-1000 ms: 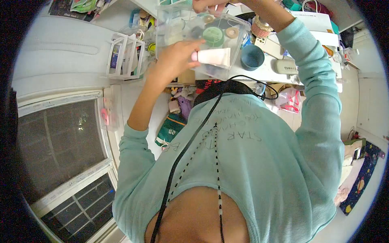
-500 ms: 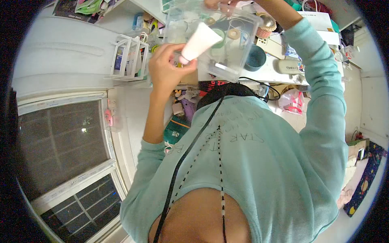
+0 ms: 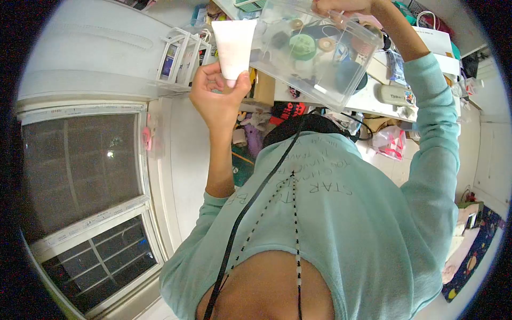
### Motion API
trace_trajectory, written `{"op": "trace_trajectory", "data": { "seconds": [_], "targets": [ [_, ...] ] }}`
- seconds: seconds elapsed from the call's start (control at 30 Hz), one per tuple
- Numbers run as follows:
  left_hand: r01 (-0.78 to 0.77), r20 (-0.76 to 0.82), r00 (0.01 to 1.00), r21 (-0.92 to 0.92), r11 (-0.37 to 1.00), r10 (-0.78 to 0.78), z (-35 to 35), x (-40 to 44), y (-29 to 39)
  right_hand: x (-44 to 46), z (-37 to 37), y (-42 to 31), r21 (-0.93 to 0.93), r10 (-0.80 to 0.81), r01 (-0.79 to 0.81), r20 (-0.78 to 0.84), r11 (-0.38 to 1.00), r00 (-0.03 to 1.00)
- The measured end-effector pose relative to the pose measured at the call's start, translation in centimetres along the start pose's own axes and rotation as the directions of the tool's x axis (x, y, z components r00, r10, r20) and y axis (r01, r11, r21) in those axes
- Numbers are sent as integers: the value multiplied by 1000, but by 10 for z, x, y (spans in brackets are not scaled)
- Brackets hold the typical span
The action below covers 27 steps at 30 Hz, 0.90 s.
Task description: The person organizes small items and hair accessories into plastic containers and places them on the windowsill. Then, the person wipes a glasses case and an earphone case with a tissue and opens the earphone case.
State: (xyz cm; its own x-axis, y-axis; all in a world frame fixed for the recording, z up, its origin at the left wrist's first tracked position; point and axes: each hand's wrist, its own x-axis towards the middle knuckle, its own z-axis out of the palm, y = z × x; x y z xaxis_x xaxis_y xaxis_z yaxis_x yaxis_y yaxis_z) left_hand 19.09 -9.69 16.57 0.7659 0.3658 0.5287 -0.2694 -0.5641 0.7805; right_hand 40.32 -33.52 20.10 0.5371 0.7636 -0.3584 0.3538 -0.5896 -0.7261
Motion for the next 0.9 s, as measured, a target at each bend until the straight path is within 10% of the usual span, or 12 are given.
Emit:
{"op": "trace_trajectory", "data": {
  "seconds": [0.57, 0.9],
  "targets": [
    [-18, -35, 999, -9, 1000, 18, -13, -4, 8, -7, 28, 15, 81, 38, -12, -329, 997, 944],
    [-45, -45, 998, -36, 998, 43, -14, -4, 8, -7, 17, 20, -15, 31, -35, -181, 999, 983]
  ]
}}
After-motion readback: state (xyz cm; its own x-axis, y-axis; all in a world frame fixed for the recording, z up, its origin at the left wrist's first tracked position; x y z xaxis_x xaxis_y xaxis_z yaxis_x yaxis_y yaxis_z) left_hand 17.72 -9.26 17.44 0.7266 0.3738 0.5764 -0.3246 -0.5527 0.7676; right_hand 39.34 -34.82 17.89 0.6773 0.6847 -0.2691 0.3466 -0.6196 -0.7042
